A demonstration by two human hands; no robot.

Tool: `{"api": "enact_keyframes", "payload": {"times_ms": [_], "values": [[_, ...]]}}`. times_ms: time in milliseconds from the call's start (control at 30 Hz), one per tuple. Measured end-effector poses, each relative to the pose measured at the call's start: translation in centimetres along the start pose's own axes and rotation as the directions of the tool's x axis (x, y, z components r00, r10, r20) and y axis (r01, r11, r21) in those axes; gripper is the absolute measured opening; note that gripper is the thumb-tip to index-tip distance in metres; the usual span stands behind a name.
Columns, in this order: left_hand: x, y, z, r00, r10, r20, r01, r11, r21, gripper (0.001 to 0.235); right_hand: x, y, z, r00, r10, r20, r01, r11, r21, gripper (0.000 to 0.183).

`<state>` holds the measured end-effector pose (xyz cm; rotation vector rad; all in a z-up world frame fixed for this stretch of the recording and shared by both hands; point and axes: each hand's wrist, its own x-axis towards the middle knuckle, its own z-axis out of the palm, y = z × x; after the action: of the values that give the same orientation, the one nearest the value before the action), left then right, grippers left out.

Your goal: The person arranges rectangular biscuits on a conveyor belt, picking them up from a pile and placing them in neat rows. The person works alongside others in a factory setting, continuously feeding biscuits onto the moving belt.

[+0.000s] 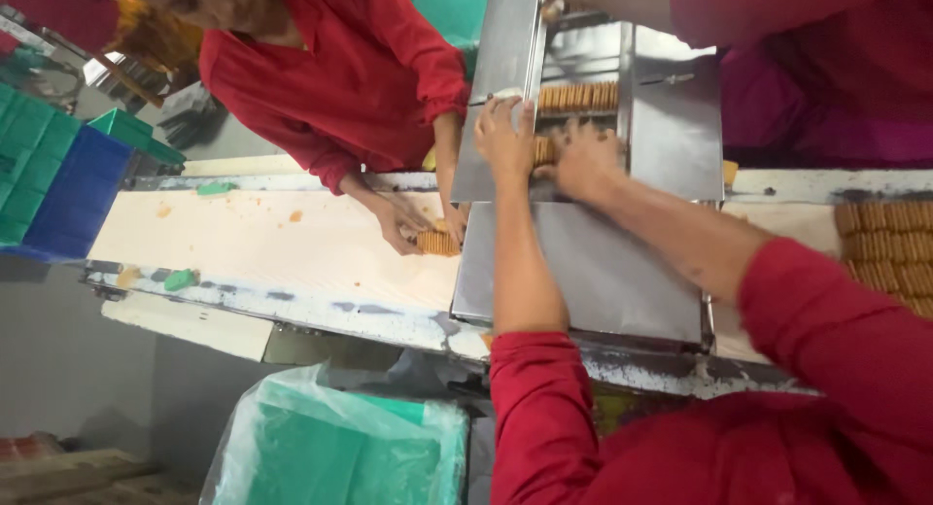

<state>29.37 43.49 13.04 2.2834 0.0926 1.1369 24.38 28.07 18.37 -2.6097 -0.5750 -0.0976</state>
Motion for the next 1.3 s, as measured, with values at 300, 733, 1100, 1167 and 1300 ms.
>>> {"api": "enact_keyframes", "payload": {"times_ms": [300, 733, 1100, 1167, 1300], "values": [[0.1, 2.4, -1.2, 0.990, 0.058, 0.130, -0.053, 0.998, -0.045, 0.042, -20.7, 24.5, -4.7, 0.998, -0.026, -0.058, 0.033, 0.991, 0.126, 0.062], [-35.0, 33.9, -0.8, 0.649, 0.006, 0.760, 0.582, 0.640, -0.502, 0.100, -56.1, 48.2, -4.9, 0.904, 0.358, -0.236, -0.429, 0.758, -0.492, 0.053], [-42.4, 34.5, 7.8, 0.616, 0.171, 0.769, -0.122, 0.985, -0.122, 0.067, -55.1, 50.1, -8.7, 0.934, 0.250, -0.255, -0.297, 0.941, -0.165, 0.032], [-42.6, 35.6, 8.4, 0.577, 0.195, 0.793, -0.176, 0.978, -0.112, 0.066, -54.6, 49.9, -9.7, 0.940, 0.234, -0.249, -0.288, 0.935, -0.207, 0.043], [-42.8, 35.8, 8.9, 0.560, 0.178, 0.809, -0.166, 0.981, -0.102, 0.069, -53.1, 49.3, -10.3, 0.937, 0.254, -0.239, -0.304, 0.931, -0.203, 0.034]]}}
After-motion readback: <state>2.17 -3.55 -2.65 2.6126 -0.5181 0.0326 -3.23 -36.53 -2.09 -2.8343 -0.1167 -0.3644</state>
